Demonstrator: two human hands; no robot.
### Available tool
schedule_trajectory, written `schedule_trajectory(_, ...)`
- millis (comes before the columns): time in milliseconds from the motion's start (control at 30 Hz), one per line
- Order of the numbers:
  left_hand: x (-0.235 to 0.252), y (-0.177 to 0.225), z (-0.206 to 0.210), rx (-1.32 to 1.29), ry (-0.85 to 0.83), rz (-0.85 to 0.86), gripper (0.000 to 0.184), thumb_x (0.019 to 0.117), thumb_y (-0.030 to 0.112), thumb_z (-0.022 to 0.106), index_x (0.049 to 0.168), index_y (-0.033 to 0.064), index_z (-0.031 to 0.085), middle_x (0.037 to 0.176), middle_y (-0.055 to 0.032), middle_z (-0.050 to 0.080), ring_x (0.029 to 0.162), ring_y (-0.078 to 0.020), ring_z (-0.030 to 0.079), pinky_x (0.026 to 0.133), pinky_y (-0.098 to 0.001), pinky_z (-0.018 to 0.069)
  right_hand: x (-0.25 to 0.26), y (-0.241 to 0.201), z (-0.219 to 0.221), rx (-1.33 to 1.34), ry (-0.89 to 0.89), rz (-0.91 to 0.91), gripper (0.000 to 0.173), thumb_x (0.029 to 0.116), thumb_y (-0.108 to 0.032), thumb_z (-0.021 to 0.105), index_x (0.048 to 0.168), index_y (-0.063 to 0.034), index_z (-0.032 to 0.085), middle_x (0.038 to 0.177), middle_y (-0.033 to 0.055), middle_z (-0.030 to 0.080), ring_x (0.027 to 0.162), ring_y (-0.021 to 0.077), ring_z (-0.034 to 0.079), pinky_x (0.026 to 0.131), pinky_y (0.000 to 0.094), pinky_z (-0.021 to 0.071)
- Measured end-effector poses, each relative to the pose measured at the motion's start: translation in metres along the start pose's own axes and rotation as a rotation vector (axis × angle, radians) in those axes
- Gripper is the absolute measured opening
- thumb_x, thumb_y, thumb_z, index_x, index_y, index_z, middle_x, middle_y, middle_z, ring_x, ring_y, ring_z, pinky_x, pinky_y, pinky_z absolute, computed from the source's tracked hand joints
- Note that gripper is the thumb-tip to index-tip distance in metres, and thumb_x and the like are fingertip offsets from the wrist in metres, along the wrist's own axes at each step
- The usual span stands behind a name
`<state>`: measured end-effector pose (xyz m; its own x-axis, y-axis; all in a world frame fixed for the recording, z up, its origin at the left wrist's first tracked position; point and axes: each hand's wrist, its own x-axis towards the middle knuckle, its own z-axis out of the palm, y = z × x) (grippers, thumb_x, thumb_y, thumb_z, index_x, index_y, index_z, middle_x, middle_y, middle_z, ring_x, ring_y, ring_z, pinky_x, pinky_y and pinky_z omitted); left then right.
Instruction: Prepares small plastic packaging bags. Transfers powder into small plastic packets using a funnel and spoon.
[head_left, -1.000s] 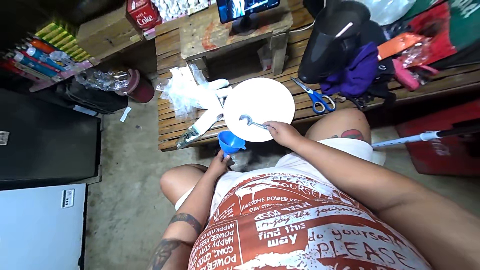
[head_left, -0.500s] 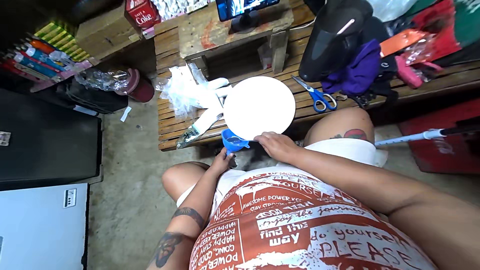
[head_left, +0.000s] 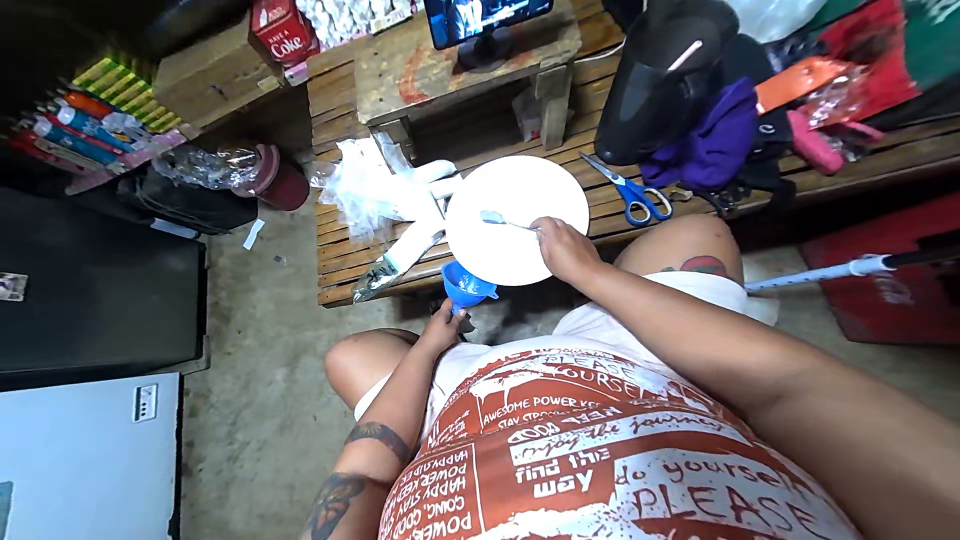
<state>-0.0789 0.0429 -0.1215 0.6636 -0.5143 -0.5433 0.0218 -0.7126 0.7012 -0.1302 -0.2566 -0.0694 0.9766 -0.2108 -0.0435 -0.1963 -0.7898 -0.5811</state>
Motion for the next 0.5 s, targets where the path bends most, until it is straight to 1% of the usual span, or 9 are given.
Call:
schedule_trajectory(67,0.0,0.0,0.0,0.017,-0.001,0.009,0.041,0.1107,0.022,0.045,0.145,-0.0003,0.046,0.129,-0.0226,0.063,0.119,-0.0293,0.063,0.106,-0.0475,0.0478,0.001,0.0,0.005,-0.009,-0.011,0.001,0.034,0.1098,-0.013,0.039,0.137,-0.0013,0.057,0.129,0.0263,0.063,0.117,0.0447,0.064,0.097,0.0577,0.0526)
schedule_trajectory(167,0.002,0.001,0.0,0.034,-0.005,0.017,0.041,0.1104,0.021,0.045,0.144,-0.0006,0.046,0.128,-0.0222,0.064,0.119,-0.0292,0.064,0.106,-0.0474,0.0476,-0.006,-0.006,0.008,-0.038,-0.094,-0.033,0.037,0.1083,-0.009,0.04,0.14,-0.0059,0.058,0.124,0.025,0.065,0.114,0.0433,0.065,0.094,0.0575,0.0537)
schedule_trajectory(233,0.002,0.001,0.001,0.027,-0.006,0.016,0.04,0.1104,0.022,0.045,0.144,0.0,0.046,0.127,-0.0216,0.064,0.118,-0.0285,0.064,0.106,-0.0469,0.0479,-0.016,-0.007,0.011,-0.054,-0.137,-0.084,0.036,0.1077,-0.01,0.043,0.139,-0.0079,0.059,0.121,0.0231,0.066,0.112,0.0414,0.066,0.092,0.0563,0.0549)
schedule_trajectory(300,0.003,0.0,0.001,0.021,-0.004,0.021,0.04,0.1105,0.022,0.045,0.144,-0.0001,0.046,0.128,-0.0218,0.064,0.118,-0.0287,0.064,0.106,-0.0471,0.0482,-0.029,-0.006,0.01,-0.053,-0.183,-0.139,0.035,0.1078,-0.011,0.043,0.139,-0.0082,0.059,0.121,0.0223,0.066,0.112,0.0404,0.067,0.093,0.0557,0.0549)
schedule_trajectory(333,0.003,-0.001,0.002,0.019,-0.004,0.025,0.04,0.1104,0.021,0.045,0.144,-0.0004,0.046,0.129,-0.022,0.064,0.12,-0.0288,0.064,0.107,-0.0473,0.048,-0.036,-0.005,0.009,-0.056,-0.195,-0.175,0.035,0.1079,-0.011,0.044,0.139,-0.0087,0.06,0.12,0.0212,0.067,0.11,0.0392,0.067,0.092,0.0546,0.0553)
schedule_trajectory(433,0.003,-0.002,0.001,0.032,-0.004,0.03,0.042,0.1102,0.023,0.046,0.145,-0.0001,0.046,0.133,-0.0232,0.062,0.123,-0.0309,0.062,0.109,-0.0492,0.0466,-0.051,-0.001,0.005,-0.051,-0.18,-0.349,0.031,0.1049,-0.009,0.05,0.131,-0.0097,0.066,0.107,0.0177,0.069,0.1,0.0364,0.069,0.084,0.0518,0.0579)
schedule_trajectory(500,0.002,-0.001,0.0,0.044,-0.009,0.035,0.041,0.1103,0.022,0.046,0.145,-0.0002,0.047,0.132,-0.0233,0.062,0.123,-0.0309,0.062,0.109,-0.0493,0.046,-0.049,0.001,0.004,-0.04,-0.167,-0.406,0.03,0.1035,-0.008,0.052,0.129,-0.0098,0.068,0.103,0.0168,0.068,0.097,0.0358,0.068,0.082,0.0508,0.058)
